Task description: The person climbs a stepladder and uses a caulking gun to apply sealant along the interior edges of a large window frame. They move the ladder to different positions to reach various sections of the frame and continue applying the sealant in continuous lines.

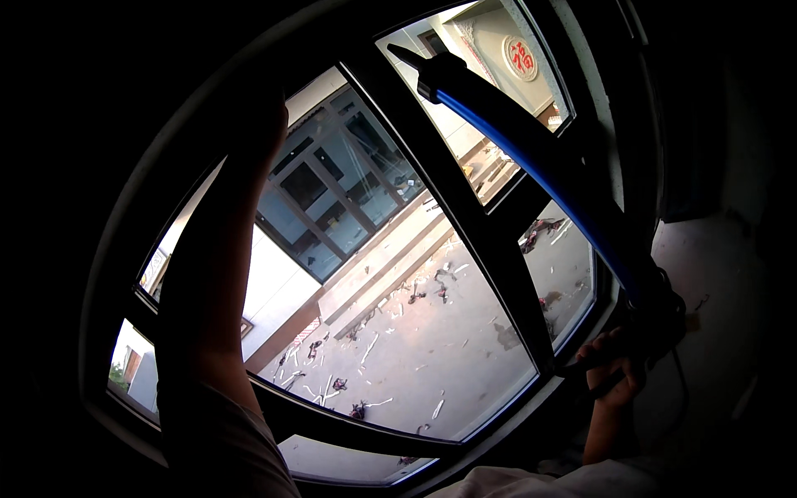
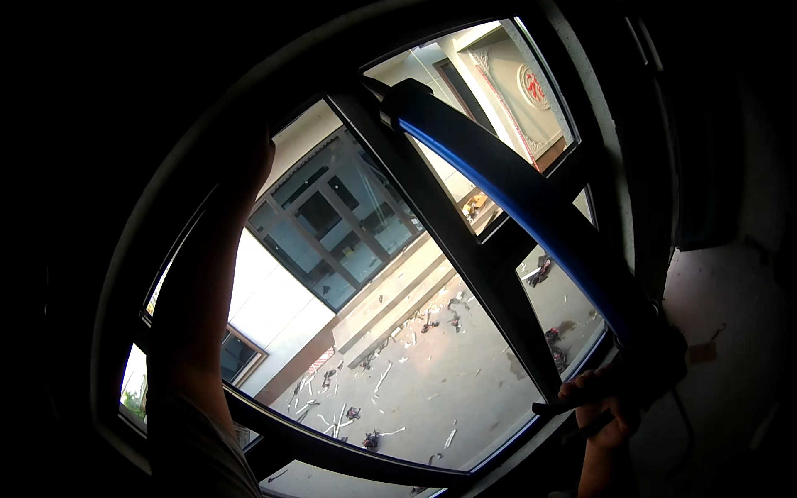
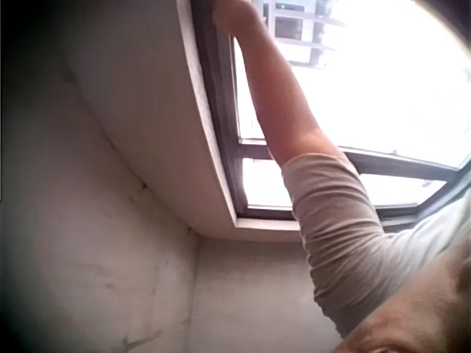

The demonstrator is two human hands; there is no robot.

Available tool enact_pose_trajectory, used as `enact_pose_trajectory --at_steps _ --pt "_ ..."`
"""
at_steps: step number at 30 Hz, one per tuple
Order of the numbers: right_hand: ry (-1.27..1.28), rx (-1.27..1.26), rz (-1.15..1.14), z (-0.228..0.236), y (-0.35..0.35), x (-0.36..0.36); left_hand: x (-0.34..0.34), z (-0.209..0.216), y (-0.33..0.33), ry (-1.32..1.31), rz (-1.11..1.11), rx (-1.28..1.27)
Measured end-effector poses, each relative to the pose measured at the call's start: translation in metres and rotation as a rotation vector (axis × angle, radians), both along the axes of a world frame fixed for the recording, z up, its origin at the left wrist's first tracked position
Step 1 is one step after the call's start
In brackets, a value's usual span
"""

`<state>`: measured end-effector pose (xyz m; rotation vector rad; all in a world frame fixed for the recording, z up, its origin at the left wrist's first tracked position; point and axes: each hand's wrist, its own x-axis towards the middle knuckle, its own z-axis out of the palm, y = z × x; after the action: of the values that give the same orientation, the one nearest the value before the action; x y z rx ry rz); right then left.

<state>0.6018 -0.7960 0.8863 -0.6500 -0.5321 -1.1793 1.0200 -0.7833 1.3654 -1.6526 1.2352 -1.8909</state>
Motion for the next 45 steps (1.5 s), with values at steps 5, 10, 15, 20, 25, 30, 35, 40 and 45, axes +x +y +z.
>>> enact_pose_trajectory --at_steps 5,10,15,20,25,30,35,40,45 --pt "0.02 0.02 -0.011 -0.001 -0.001 0.005 -0.003 -0.002 -0.006 -0.01 0.044 -0.073" --pt "0.025 0.018 -0.015 0.002 0.002 0.009 0.007 -0.007 -0.01 -0.13 -0.134 -0.155" --pt "0.038 -0.013 -0.046 0.004 0.008 0.012 -0.012 -0.02 -0.005 -0.024 -0.022 -0.091" --pt "0.038 -0.022 -0.096 0.005 0.011 0.025 -0.109 -0.116 -0.006 1.516 -0.515 0.468" --pt "0.056 -0.096 -0.033 0.025 0.013 0.065 -0.158 -0.154 -0.013 2.304 -0.937 0.259" --pt "0.152 -0.097 -0.15 0.044 0.027 0.108 -0.158 -0.145 -0.034 2.25 -0.847 -0.114" --pt "0.167 -0.167 -0.192 0.038 0.024 0.137 -0.146 -0.136 -0.043 2.229 -0.861 -0.126" --pt "0.165 -0.179 -0.253 0.049 0.026 0.148 -0.154 -0.125 -0.045 2.217 -0.849 -0.177" --pt "0.177 -0.162 -0.273 0.05 0.029 0.153 -0.144 -0.125 -0.047 2.272 -0.87 -0.199"
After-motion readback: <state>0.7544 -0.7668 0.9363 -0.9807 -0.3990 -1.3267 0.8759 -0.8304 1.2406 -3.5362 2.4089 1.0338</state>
